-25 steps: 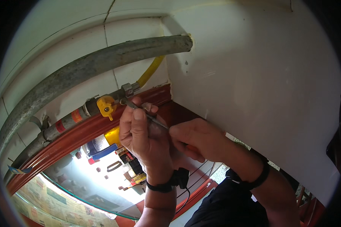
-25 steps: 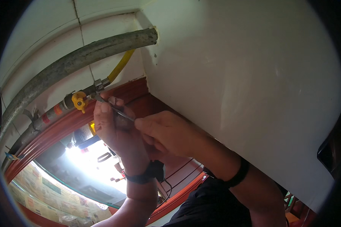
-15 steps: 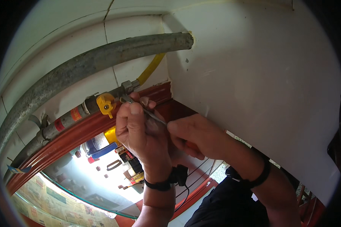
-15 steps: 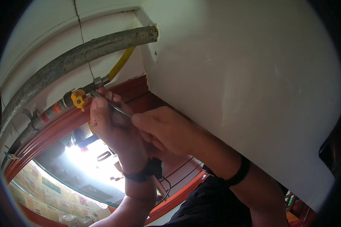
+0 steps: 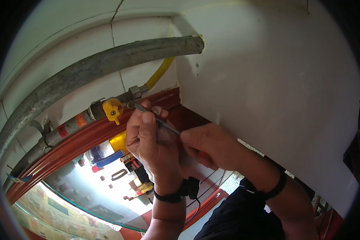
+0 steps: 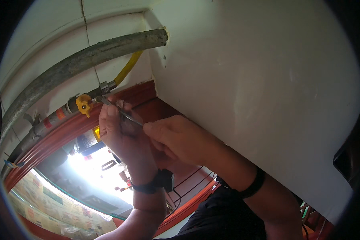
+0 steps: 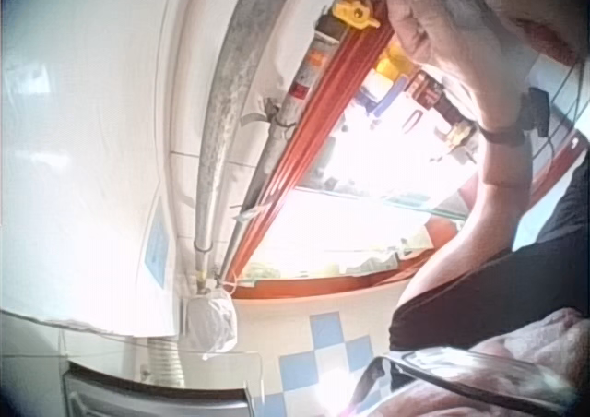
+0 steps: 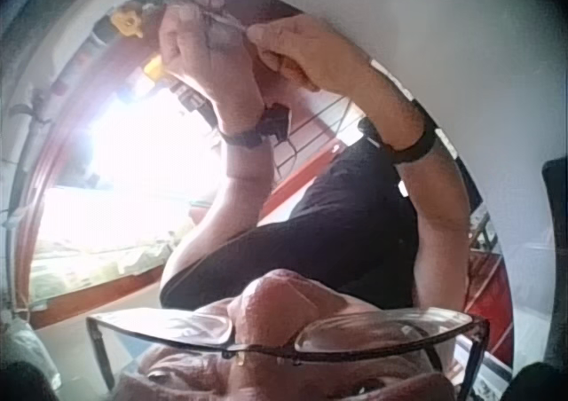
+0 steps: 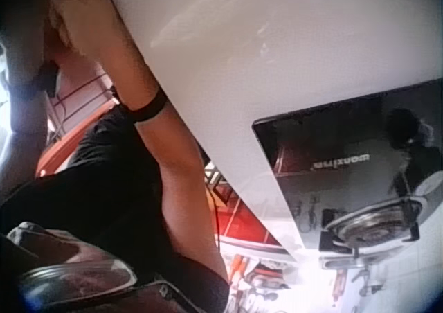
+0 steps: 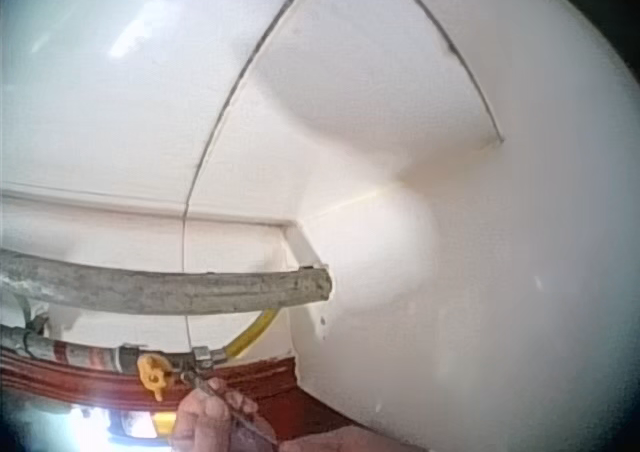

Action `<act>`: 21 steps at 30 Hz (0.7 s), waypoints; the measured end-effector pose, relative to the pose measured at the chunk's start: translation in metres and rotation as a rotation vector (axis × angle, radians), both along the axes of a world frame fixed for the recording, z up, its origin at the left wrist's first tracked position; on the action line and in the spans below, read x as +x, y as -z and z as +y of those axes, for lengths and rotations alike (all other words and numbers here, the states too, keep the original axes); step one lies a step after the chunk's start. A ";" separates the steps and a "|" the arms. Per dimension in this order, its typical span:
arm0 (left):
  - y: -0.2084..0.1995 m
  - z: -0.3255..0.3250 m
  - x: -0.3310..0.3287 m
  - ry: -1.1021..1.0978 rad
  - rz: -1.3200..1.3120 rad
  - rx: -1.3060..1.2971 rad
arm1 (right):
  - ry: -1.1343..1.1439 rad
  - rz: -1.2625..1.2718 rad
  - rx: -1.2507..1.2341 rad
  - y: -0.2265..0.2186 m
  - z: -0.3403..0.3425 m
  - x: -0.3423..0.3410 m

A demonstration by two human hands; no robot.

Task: Tightening or inspecting a gas pipe connection using a tool and a cloth.

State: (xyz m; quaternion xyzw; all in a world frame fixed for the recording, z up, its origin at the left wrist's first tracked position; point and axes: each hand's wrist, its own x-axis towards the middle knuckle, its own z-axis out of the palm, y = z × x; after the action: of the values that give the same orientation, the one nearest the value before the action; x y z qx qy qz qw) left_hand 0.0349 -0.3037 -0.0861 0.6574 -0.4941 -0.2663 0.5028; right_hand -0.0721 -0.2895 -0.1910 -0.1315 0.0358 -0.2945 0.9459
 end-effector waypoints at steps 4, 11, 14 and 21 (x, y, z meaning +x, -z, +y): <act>0.002 -0.006 0.006 0.003 0.016 -0.065 | -0.009 -0.004 -0.014 -0.001 -0.004 0.002; 0.001 -0.005 0.006 0.011 -0.035 -0.028 | 0.014 -0.008 -0.015 -0.004 -0.008 -0.001; 0.001 -0.004 0.005 -0.029 0.011 -0.019 | -0.010 0.014 -0.014 -0.002 -0.006 -0.002; 0.000 0.001 0.002 0.022 0.021 0.002 | 0.017 0.007 -0.021 -0.002 -0.005 -0.003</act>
State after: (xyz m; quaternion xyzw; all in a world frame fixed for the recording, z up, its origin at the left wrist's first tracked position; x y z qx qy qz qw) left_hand 0.0372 -0.3032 -0.0857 0.6497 -0.4958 -0.2791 0.5042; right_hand -0.0754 -0.2942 -0.1886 -0.1425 0.0373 -0.3026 0.9417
